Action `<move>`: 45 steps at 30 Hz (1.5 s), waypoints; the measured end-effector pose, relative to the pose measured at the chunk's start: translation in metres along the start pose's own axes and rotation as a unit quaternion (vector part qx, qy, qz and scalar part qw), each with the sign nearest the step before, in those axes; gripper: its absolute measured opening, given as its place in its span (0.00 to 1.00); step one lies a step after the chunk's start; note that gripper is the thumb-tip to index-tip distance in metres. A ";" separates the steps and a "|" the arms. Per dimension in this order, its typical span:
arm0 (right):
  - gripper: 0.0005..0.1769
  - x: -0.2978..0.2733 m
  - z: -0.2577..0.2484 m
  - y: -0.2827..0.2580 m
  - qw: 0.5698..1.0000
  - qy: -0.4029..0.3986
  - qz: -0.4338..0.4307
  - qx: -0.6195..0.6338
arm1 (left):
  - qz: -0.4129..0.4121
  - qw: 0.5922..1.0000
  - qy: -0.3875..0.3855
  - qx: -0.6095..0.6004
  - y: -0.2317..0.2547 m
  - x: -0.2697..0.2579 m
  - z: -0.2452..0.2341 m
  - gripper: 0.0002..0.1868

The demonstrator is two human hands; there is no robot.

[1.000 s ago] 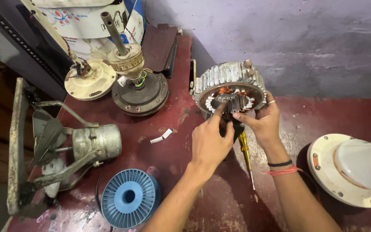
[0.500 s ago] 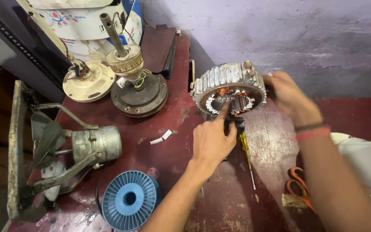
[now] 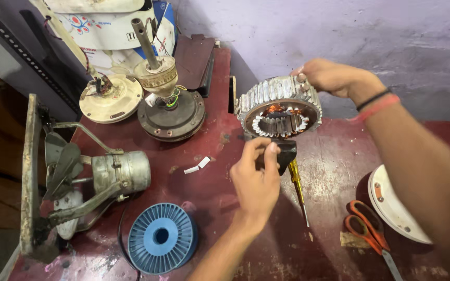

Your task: The person secures a motor stator in a bench vise and uses a yellow-handled screwdriver to adjust and inspect the copper windings. They then cut a small white insulating strip with scissors and place it into the stator assembly.

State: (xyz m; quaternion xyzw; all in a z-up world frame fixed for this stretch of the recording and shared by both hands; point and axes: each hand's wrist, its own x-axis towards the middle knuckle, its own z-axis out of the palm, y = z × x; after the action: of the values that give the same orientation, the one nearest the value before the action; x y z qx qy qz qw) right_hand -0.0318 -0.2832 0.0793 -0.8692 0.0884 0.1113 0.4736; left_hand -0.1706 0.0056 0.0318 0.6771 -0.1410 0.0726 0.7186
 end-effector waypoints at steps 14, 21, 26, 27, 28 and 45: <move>0.09 -0.153 0.161 0.040 0.892 0.387 -0.072 0.223 | 0.015 0.972 -0.232 0.034 0.018 -0.074 -0.054 0.06; 0.11 -0.141 0.180 0.030 0.894 0.422 -0.098 0.115 | 0.083 0.915 -0.382 0.103 0.029 -0.080 -0.073 0.07; 0.10 -0.137 0.189 0.028 0.873 0.460 -0.124 0.100 | 0.189 0.947 -0.201 0.163 0.037 -0.068 -0.083 0.04; 0.10 -0.136 0.190 0.027 0.871 0.465 -0.123 0.098 | 0.195 0.952 -0.156 0.177 0.038 -0.064 -0.084 0.04; 0.10 -0.137 0.191 0.026 0.869 0.469 -0.122 0.097 | 0.201 0.955 -0.111 0.190 0.039 -0.060 -0.085 0.04; 0.08 -0.137 0.190 0.024 0.860 0.479 -0.140 0.104 | 0.266 0.879 -0.257 0.301 -0.006 0.024 -0.010 0.44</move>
State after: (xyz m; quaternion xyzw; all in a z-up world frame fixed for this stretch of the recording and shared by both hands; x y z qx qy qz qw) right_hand -0.1908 -0.1296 -0.0022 -0.7643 0.1933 -0.3962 0.4706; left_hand -0.1450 0.0130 0.0331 0.7925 -0.4667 0.1237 0.3726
